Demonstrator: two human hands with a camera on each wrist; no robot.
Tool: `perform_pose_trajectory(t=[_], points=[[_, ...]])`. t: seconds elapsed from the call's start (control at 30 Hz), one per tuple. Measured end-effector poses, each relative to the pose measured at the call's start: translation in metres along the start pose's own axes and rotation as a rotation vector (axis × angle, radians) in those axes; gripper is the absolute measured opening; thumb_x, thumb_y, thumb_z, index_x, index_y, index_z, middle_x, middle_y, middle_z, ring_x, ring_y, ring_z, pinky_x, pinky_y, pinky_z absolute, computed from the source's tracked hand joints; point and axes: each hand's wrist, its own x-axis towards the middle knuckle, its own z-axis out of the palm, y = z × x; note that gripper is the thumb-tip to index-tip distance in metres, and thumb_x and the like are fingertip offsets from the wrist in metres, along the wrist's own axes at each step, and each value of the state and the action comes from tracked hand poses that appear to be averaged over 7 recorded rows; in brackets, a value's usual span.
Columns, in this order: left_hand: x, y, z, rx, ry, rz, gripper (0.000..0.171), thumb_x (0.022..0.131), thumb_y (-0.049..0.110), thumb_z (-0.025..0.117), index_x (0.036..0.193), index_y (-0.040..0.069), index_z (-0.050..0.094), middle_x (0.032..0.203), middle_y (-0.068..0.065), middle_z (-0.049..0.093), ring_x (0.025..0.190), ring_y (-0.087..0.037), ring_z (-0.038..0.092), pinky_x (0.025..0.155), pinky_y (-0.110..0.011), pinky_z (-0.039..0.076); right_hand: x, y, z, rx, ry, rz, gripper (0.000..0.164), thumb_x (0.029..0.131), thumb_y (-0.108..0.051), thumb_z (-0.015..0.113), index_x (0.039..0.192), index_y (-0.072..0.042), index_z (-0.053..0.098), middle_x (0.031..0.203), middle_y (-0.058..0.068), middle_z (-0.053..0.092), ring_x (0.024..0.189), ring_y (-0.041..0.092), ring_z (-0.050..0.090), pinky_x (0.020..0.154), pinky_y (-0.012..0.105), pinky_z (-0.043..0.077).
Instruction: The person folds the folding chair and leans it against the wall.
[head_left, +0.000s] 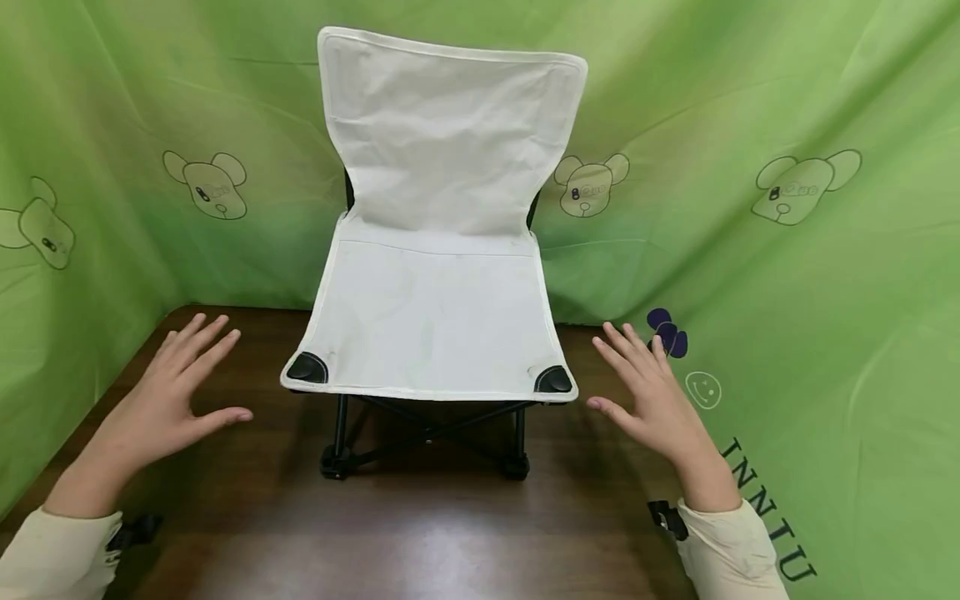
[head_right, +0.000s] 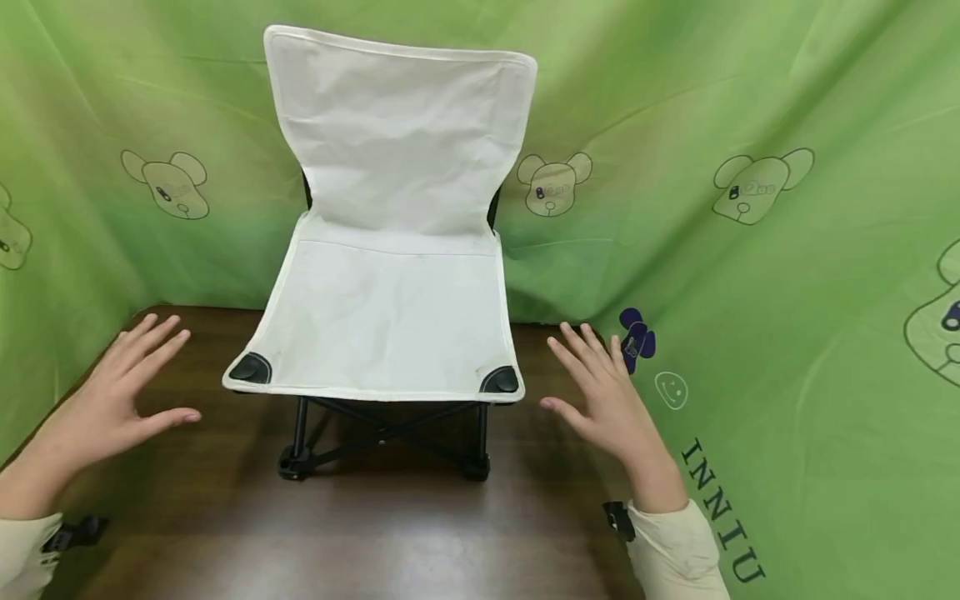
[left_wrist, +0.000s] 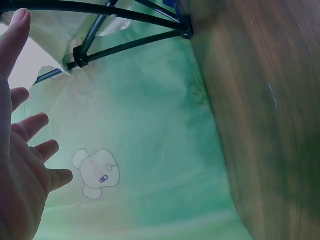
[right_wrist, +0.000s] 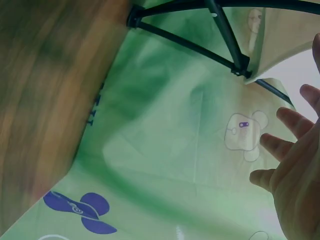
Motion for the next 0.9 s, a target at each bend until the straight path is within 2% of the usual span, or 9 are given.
perform_pose_trajectory(t=[0.1, 0.23, 0.43, 0.53, 0.73, 0.9], points=[[0.004, 0.004, 0.002, -0.022, 0.042, 0.031, 0.101, 0.085, 0.077, 0.06, 0.158, 0.009, 0.04, 0.166, -0.014, 0.031, 0.158, -0.034, 0.015, 0.129, -0.044, 0.004, 0.0, -0.005, 0.0, 0.025, 0.018, -0.013, 0.085, 0.096, -0.069, 0.052, 0.161, -0.017, 0.035, 0.167, 0.014, 0.029, 0.157, 0.036, 0.017, 0.126, 0.061, -0.002], [0.01, 0.008, 0.005, -0.05, 0.1, 0.088, 0.099, 0.086, 0.075, 0.061, 0.154, 0.004, 0.045, 0.162, -0.017, 0.037, 0.156, -0.034, 0.02, 0.129, -0.039, 0.008, 0.0, -0.011, 0.001, 0.049, 0.05, -0.026, 0.086, 0.097, -0.071, 0.047, 0.16, -0.014, 0.037, 0.166, 0.015, 0.032, 0.157, 0.035, 0.019, 0.126, 0.06, 0.0], [0.017, 0.017, 0.005, -0.085, 0.169, 0.126, 0.097, 0.085, 0.073, 0.063, 0.148, 0.001, 0.052, 0.155, -0.023, 0.046, 0.154, -0.034, 0.028, 0.128, -0.033, 0.017, 0.002, -0.021, 0.0, 0.102, 0.109, -0.093, 0.085, 0.097, -0.067, 0.052, 0.154, -0.004, 0.044, 0.162, 0.021, 0.037, 0.154, 0.038, 0.026, 0.127, 0.057, 0.004], [0.019, 0.023, 0.005, -0.104, 0.197, 0.136, 0.095, 0.086, 0.071, 0.063, 0.146, -0.001, 0.054, 0.152, -0.026, 0.048, 0.152, -0.034, 0.032, 0.126, -0.03, 0.02, 0.005, -0.025, -0.001, 0.122, 0.135, -0.129, 0.083, 0.097, -0.064, 0.055, 0.153, -0.003, 0.046, 0.16, 0.023, 0.039, 0.152, 0.04, 0.029, 0.127, 0.056, 0.007], [0.028, 0.038, 0.008, -0.176, 0.29, 0.198, 0.086, 0.087, 0.062, 0.068, 0.138, -0.007, 0.058, 0.142, -0.032, 0.054, 0.148, -0.034, 0.04, 0.124, -0.03, 0.028, 0.012, -0.029, -0.003, 0.171, 0.172, -0.186, 0.08, 0.096, -0.06, 0.061, 0.15, -0.001, 0.049, 0.157, 0.023, 0.043, 0.151, 0.038, 0.032, 0.127, 0.056, 0.011], [0.037, 0.051, 0.008, -0.213, 0.333, 0.236, 0.076, 0.092, 0.054, 0.067, 0.134, -0.009, 0.061, 0.137, -0.034, 0.058, 0.145, -0.034, 0.045, 0.121, -0.03, 0.033, 0.016, -0.032, -0.002, 0.216, 0.199, -0.237, 0.078, 0.095, -0.054, 0.065, 0.146, 0.003, 0.052, 0.155, 0.026, 0.045, 0.151, 0.038, 0.034, 0.127, 0.054, 0.013]])
